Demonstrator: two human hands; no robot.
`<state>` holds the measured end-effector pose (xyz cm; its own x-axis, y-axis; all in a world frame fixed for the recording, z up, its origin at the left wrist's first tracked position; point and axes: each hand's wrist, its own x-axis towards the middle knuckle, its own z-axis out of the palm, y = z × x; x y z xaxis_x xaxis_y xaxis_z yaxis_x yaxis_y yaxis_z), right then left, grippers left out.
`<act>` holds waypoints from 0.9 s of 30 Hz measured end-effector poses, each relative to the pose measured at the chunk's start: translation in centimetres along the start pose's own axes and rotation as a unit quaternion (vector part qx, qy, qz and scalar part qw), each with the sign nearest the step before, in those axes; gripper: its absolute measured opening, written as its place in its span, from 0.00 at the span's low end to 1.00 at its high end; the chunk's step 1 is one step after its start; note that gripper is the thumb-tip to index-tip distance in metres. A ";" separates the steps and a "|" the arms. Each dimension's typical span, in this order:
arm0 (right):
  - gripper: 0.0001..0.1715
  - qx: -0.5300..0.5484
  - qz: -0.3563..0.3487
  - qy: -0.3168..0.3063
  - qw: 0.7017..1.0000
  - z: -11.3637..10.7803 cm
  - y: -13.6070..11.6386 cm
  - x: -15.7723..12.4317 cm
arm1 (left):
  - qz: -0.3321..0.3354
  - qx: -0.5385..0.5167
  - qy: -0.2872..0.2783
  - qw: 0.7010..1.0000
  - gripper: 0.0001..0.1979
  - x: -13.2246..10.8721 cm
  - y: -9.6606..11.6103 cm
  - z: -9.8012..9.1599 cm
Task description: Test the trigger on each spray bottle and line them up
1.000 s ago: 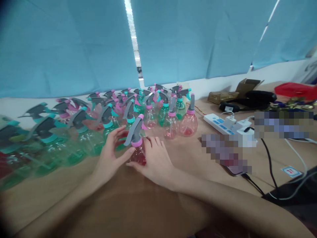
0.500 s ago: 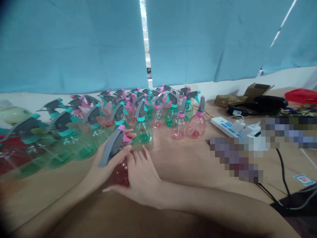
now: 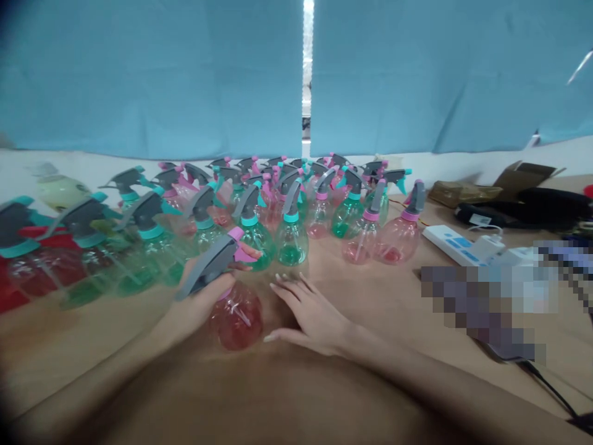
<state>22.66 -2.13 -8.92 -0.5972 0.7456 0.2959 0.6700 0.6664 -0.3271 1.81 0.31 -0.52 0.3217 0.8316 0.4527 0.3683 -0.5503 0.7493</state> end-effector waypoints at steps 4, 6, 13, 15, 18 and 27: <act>0.46 0.013 -0.013 -0.042 0.999 -0.1 0.9 0.3 | 0.014 0.020 0.006 1.000 0.12 0.1 0.6 0.0; 0.46 0.012 -0.025 -0.062 0.998 0.0 1.0 0.5 | 0.011 0.028 0.000 1.000 0.11 0.0 0.9 0.0; 0.46 0.045 -0.036 -0.066 0.996 -0.2 1.3 0.4 | 0.009 0.028 -0.037 0.999 0.12 -0.3 1.1 0.0; 0.46 0.054 -0.035 -0.059 0.996 -0.2 1.5 0.4 | -0.007 0.026 -0.029 0.999 0.10 -0.3 0.8 0.0; 0.43 0.059 -0.033 -0.056 0.996 -0.3 1.8 0.4 | -0.026 0.009 -0.019 0.999 0.07 -0.4 0.5 0.0; 0.27 0.038 -0.038 -0.019 0.998 0.2 2.2 0.6 | -0.016 -0.024 -0.020 0.999 0.05 -0.2 0.9 -0.1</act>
<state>23.69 -0.24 -9.61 -0.6625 0.6909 0.2896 0.5874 0.7190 -0.3716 2.00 -0.35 0.09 0.3458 0.8448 0.4083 0.3375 -0.5181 0.7859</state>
